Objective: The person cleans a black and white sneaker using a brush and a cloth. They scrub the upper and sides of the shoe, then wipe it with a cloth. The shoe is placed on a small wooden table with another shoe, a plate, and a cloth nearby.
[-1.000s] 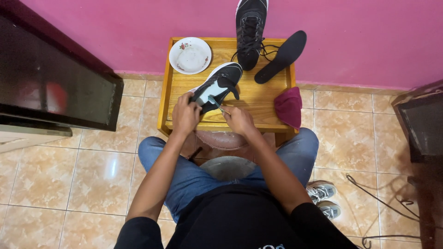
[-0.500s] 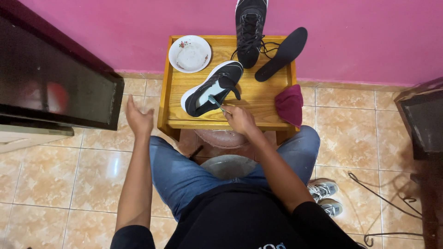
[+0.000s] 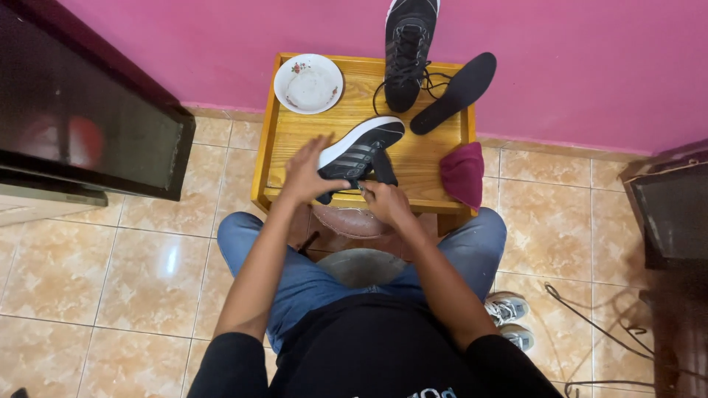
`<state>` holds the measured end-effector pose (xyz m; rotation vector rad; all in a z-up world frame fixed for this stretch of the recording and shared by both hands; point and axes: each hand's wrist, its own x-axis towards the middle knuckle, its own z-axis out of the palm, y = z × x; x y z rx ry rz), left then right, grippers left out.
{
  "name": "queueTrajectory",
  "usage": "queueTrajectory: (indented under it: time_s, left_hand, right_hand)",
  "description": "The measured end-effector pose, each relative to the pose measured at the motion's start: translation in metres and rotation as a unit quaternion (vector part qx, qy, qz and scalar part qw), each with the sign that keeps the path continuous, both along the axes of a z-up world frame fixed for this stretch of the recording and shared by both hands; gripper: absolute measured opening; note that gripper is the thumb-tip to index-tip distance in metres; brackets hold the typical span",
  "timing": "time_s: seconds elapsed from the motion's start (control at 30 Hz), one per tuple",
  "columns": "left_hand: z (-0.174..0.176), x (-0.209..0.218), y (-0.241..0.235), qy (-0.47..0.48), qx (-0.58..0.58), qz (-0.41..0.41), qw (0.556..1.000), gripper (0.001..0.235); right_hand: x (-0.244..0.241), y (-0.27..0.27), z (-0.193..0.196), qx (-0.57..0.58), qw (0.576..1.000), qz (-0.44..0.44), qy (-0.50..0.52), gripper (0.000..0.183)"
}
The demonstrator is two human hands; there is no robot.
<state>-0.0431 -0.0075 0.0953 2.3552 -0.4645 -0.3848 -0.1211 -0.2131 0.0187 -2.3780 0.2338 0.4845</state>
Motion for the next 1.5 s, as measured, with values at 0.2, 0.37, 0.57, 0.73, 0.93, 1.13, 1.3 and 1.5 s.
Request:
queueTrajectory:
  time_s: [0.2,0.37,0.57,0.73,0.93,1.13,1.3,1.5]
  left_hand:
    - [-0.039,0.007,-0.017,-0.047,0.101,0.053,0.992,0.110]
    - [-0.044,0.000,-0.026,-0.103,0.085,0.076,0.988,0.117]
    - [-0.058,0.006,-0.027,-0.161,0.022,0.104,0.981,0.101]
    - [-0.066,0.012,-0.024,-0.193,-0.002,0.120,0.974,0.090]
    - [-0.073,0.038,-0.011,-0.098,0.022,0.125,0.987,0.075]
    - [-0.082,0.036,-0.009,-0.050,0.026,0.161,0.985,0.072]
    - [-0.074,0.027,-0.017,-0.156,-0.007,0.123,0.980,0.079]
    - [-0.081,0.019,-0.029,-0.231,-0.011,0.153,0.961,0.087]
  right_hand:
    - [-0.023,0.006,0.050,0.056,0.998,0.032,0.000,0.039]
    - [-0.012,-0.006,0.020,-0.049,0.999,0.016,-0.018,0.034]
    - [-0.014,0.027,0.017,-0.012,0.999,0.036,0.006,0.036]
    - [-0.006,0.011,0.025,-0.114,0.993,-0.032,0.022,0.034]
    - [-0.003,0.033,0.020,0.013,0.997,0.069,-0.023,0.037]
    - [0.004,0.028,0.016,-0.091,0.996,0.010,-0.011,0.032]
    - [0.007,0.051,0.032,-0.051,0.993,0.102,0.015,0.029]
    - [0.017,0.006,0.022,-0.133,0.991,0.027,0.013,0.026]
